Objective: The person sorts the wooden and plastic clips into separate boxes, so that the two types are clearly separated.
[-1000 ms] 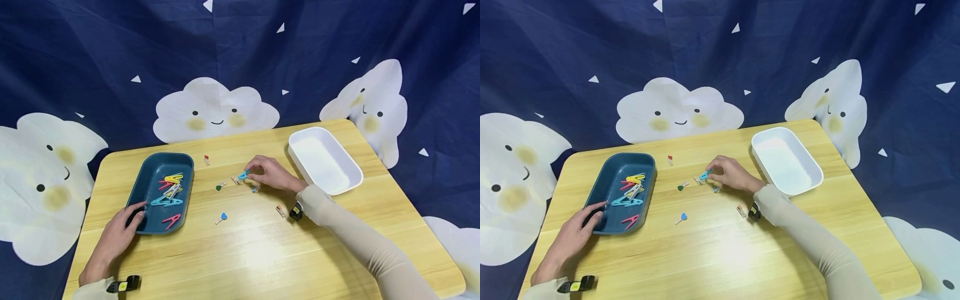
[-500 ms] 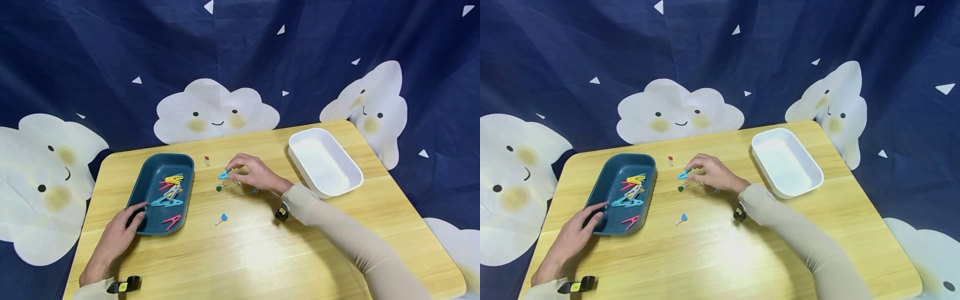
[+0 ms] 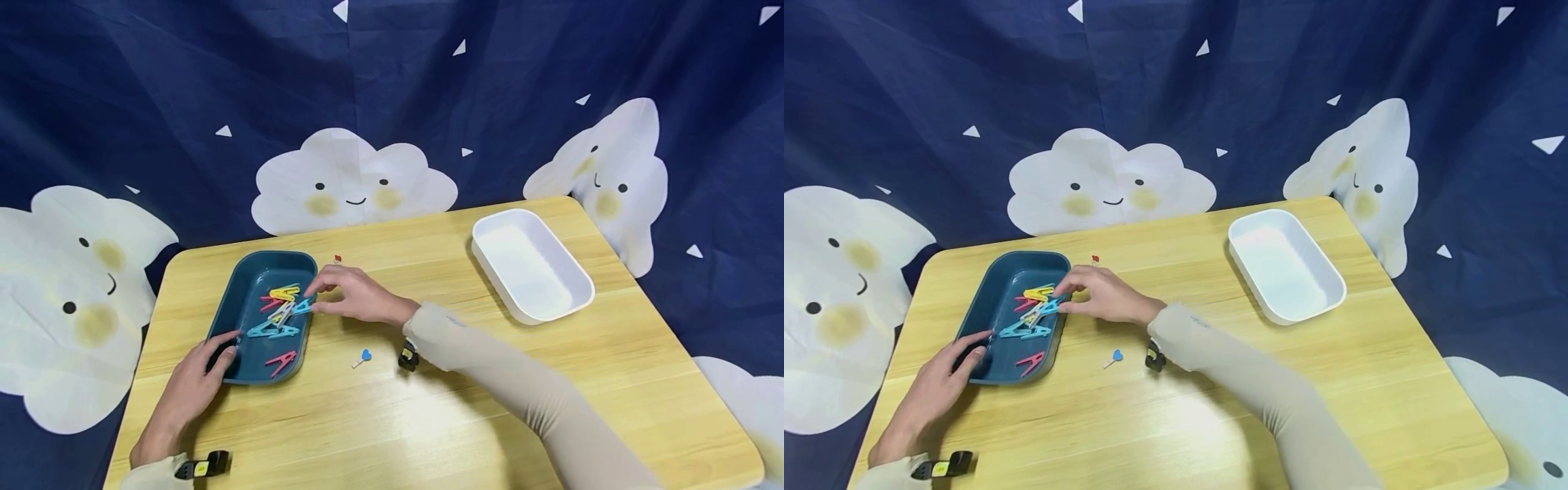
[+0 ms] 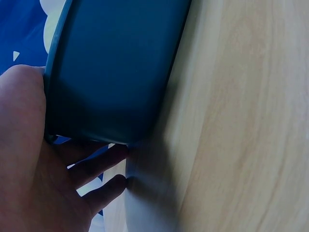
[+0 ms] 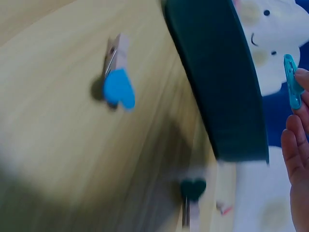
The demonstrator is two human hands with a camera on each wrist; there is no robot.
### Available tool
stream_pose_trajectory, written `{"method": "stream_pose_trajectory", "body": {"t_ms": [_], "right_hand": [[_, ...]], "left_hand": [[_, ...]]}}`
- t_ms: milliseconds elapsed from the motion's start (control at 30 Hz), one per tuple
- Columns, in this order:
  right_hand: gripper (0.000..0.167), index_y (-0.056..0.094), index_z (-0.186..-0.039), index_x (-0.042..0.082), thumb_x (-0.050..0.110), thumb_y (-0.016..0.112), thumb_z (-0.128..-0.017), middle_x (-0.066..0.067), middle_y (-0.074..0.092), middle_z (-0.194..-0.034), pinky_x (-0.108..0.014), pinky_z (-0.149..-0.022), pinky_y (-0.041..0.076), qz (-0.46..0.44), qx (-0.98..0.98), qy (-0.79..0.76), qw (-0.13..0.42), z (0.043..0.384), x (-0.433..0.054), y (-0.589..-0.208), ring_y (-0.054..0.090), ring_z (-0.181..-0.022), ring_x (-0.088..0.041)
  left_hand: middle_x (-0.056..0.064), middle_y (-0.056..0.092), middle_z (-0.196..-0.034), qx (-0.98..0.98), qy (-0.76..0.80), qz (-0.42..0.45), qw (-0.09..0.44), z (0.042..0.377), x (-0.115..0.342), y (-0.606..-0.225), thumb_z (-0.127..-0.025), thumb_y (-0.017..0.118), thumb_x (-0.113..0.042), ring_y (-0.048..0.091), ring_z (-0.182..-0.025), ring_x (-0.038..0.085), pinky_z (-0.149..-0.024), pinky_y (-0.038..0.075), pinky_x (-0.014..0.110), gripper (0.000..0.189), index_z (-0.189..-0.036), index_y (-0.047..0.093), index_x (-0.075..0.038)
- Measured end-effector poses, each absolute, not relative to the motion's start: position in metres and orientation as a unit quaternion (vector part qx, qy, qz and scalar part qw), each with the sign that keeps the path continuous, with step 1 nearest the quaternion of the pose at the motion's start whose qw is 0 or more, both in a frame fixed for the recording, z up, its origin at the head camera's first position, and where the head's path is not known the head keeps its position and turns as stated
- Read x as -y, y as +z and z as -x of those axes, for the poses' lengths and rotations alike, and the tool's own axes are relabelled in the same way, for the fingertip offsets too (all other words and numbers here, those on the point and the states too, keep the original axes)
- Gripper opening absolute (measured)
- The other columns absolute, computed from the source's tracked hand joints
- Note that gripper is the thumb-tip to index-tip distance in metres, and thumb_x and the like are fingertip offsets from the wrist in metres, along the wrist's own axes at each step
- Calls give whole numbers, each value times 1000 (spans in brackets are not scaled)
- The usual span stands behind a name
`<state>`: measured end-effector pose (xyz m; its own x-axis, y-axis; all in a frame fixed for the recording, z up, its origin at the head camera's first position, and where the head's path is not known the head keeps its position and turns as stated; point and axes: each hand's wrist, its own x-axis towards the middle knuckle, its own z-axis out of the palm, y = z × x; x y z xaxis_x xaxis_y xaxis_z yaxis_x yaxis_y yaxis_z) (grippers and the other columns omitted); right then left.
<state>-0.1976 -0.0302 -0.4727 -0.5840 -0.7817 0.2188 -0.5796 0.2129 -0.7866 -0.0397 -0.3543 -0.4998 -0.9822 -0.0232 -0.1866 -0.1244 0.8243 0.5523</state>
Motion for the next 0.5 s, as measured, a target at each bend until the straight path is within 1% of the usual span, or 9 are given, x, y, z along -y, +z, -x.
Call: {"method": "stream_pose_trajectory", "body": {"t_ms": [33,100,233,300,367,433,467,500], "right_hand": [[24,80,-123,13,22,82,-101,-2,72,-123,-47,-107,59,448,-769,-442,117,197,36,-473,69,-115,-25],[25,79,-124,13,24,81,-101,-3,72,-124,-42,-106,59,460,-768,-429,123,194,47,-472,69,-116,-24],[26,80,-125,16,27,81,-101,0,72,-124,-25,-109,52,484,-778,-382,121,190,67,-474,67,-120,-17],[27,80,-126,19,31,80,-102,4,73,-126,-21,-113,47,496,-787,-348,117,187,75,-476,65,-124,-14],[27,80,-127,21,35,78,-104,5,73,-128,-23,-118,44,509,-793,-316,112,184,82,-478,63,-127,-12],[28,79,-128,23,38,75,-105,7,73,-131,-27,-126,38,521,-798,-284,110,181,87,-481,61,-132,-10],[28,79,-128,24,40,74,-105,8,73,-132,-29,-128,37,525,-801,-269,108,179,90,-483,60,-134,-9],[29,79,-128,25,42,74,-105,9,72,-133,-29,-127,38,529,-803,-254,106,178,92,-484,61,-134,-8]], "left_hand": [[39,43,-162,-951,293,38,86,40,355,-500,-119,42,-43,37,-150,64,-114,34,82,55,-160,52,-6],[38,42,-163,-951,295,40,89,40,355,-499,-119,41,-43,36,-150,64,-115,33,82,56,-160,51,-7],[38,43,-163,-950,298,39,86,40,354,-498,-119,41,-44,37,-150,64,-114,33,83,56,-159,52,-6],[38,44,-162,-950,299,38,84,39,353,-498,-119,41,-45,37,-150,64,-114,34,83,57,-159,53,-6],[38,45,-162,-950,298,36,81,39,353,-498,-119,41,-45,38,-149,64,-113,34,83,56,-158,53,-6],[38,45,-161,-950,298,35,82,39,354,-498,-119,41,-44,39,-148,64,-112,34,83,56,-158,53,-6],[38,46,-161,-951,297,34,81,39,354,-498,-119,42,-44,39,-148,64,-112,35,83,56,-158,54,-6],[38,46,-161,-951,295,34,79,39,354,-498,-119,42,-43,40,-148,64,-111,36,83,55,-158,54,-6]]}}
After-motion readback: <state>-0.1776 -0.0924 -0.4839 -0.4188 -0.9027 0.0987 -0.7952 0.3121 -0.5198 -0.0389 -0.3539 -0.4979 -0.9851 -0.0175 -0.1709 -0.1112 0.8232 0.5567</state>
